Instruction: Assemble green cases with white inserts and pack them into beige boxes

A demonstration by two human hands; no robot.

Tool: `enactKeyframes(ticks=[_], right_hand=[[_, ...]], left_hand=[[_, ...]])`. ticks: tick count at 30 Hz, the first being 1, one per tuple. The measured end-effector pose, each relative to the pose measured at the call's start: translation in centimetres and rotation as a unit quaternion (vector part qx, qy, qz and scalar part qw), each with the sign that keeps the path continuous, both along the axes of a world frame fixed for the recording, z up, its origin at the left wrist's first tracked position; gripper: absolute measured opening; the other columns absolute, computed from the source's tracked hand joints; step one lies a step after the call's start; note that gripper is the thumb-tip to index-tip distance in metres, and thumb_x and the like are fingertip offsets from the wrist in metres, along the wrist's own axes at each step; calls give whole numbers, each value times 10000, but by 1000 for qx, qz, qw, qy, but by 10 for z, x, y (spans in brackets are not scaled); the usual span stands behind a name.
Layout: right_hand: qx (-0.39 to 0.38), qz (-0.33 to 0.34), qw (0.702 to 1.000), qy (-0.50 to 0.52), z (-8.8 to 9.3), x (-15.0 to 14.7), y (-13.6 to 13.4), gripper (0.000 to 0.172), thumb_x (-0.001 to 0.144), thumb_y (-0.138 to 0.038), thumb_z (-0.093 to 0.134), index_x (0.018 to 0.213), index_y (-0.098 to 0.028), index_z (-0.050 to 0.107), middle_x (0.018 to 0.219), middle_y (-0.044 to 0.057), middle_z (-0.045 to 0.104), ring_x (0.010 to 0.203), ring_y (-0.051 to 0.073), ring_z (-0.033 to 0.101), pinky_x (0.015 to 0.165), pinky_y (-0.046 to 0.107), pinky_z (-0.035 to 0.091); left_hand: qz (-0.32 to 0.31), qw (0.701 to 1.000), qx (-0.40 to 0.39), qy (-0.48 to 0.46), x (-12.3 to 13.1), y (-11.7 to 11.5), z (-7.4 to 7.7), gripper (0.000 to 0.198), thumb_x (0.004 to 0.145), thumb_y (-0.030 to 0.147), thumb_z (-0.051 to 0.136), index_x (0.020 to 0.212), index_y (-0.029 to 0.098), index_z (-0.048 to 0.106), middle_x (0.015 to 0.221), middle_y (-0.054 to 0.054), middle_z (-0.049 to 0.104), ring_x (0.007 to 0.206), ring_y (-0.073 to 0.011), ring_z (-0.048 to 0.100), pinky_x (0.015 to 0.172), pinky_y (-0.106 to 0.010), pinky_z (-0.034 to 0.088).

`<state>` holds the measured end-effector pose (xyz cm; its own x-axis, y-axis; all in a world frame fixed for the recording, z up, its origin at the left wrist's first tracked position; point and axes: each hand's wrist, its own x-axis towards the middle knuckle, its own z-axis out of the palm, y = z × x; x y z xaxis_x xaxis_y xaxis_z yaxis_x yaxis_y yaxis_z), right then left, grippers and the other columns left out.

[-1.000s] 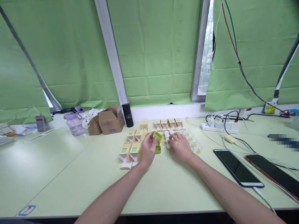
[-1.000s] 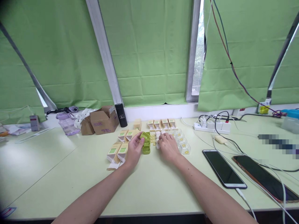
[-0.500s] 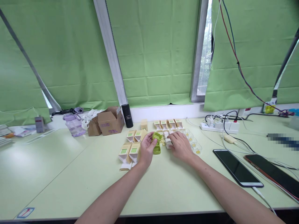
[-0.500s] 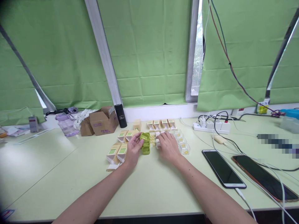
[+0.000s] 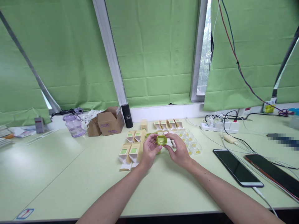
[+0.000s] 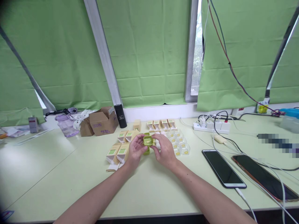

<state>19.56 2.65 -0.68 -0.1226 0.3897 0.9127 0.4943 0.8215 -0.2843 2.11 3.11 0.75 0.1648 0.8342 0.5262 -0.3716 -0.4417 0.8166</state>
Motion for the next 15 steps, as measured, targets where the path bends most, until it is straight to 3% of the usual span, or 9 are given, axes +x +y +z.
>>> enactKeyframes(ticks=[10,15], right_hand=[[-2,2,1000,7,2,3,-1,397,994,-220,655,1378,-289,580,1300,116,721,1243,307,672,1028,508,578],[-59,34,996,50,-1,2,1,313,1009,-258,647,1319,-287,612,1205,92,744,1001,253,737,882,430,623]], left_hand=[[108,988,49,97,-2,-7,6,417,867,410,813,1195,208,654,1221,-124,681,1167,-261,650,951,-372,569],[124,985,38,117,-3,-6,5,418,887,447,791,1205,198,684,1222,-140,696,1188,-286,661,922,-380,598]])
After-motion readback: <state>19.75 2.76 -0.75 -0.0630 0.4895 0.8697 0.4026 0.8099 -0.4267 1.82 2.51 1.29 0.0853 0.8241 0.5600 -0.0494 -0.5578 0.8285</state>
